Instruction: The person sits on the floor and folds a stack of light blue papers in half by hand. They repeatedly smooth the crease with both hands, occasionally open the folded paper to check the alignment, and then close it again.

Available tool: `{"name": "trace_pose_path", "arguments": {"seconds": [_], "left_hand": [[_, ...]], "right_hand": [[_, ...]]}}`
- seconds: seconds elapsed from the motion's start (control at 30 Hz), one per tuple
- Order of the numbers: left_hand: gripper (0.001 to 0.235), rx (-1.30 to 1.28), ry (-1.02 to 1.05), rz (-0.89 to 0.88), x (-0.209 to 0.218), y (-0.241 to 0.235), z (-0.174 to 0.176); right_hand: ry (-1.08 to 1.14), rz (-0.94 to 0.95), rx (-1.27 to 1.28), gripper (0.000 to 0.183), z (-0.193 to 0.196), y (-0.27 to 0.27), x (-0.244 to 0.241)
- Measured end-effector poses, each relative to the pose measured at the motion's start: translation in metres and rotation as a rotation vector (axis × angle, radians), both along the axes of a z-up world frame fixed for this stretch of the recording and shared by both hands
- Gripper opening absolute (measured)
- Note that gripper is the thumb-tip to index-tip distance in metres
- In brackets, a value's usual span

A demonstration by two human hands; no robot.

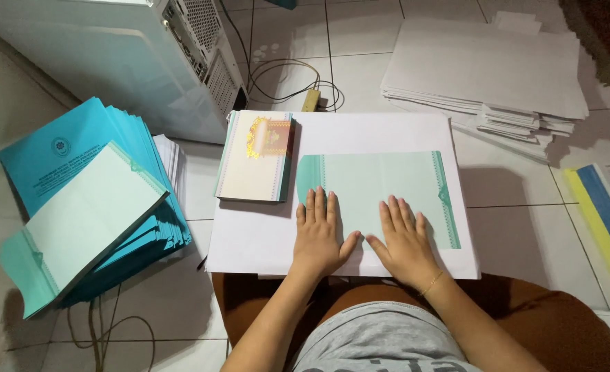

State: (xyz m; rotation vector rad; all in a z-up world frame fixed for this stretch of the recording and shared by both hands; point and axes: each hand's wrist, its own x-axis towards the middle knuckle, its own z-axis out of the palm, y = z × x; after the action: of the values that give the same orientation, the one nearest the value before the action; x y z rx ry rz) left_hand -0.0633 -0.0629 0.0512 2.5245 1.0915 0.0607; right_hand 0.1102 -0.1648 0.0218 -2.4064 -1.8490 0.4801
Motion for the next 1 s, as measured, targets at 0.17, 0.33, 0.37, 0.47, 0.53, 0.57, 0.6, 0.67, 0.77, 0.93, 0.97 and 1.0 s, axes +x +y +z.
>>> {"name": "trace_pose_path", "arguments": {"seconds": [0.17,0.33,0.37,0.47,0.53,0.57,0.6,0.67,0.77,0.93,0.97,1.0], "left_hand": [[0.094,0.013,0.007,-0.001,0.001,0.001,-0.002],[0.095,0.028,0.027,0.015,0.002,0.002,-0.006],[0.096,0.018,0.032,0.019,0.003,0.003,-0.007],[0.099,-0.019,0.045,0.046,0.010,0.006,-0.007],[0.101,-0.038,0.060,0.062,0.023,0.020,-0.012],[0.102,0.002,0.045,0.093,0.034,0.031,-0.017],[0.102,0.039,0.035,0.125,0.041,0.041,-0.023],[0.104,0.088,0.012,0.154,0.058,0.074,-0.036],[0.106,0.140,-0.021,0.201,0.072,0.099,-0.053],[0.099,0.174,-0.038,0.156,0.049,0.051,-0.048],[0.099,0.132,-0.032,0.098,0.038,0.030,-0.041],[0.098,0.088,-0.023,0.040,0.026,0.007,-0.035]], "right_hand": [[0.012,-0.070,0.042,0.076,-0.002,0.083,0.032],[-0.012,-0.096,0.005,0.077,0.011,0.061,0.021],[-0.010,-0.091,-0.016,0.077,0.015,0.049,0.015],[-0.023,-0.076,-0.019,0.076,0.012,0.025,0.010],[-0.031,-0.075,0.007,0.075,0.005,0.021,0.012],[-0.036,-0.069,0.026,0.075,0.001,0.021,0.015],[-0.036,-0.062,0.041,0.075,-0.003,0.021,0.014],[-0.039,-0.064,0.056,0.075,-0.006,0.020,0.015],[-0.042,-0.065,0.070,0.076,-0.009,0.019,0.015],[-0.050,-0.087,0.088,0.076,-0.011,0.021,0.015],[-0.066,-0.084,0.077,0.076,-0.011,0.021,0.015],[-0.082,-0.082,0.064,0.076,-0.011,0.021,0.014]]}}
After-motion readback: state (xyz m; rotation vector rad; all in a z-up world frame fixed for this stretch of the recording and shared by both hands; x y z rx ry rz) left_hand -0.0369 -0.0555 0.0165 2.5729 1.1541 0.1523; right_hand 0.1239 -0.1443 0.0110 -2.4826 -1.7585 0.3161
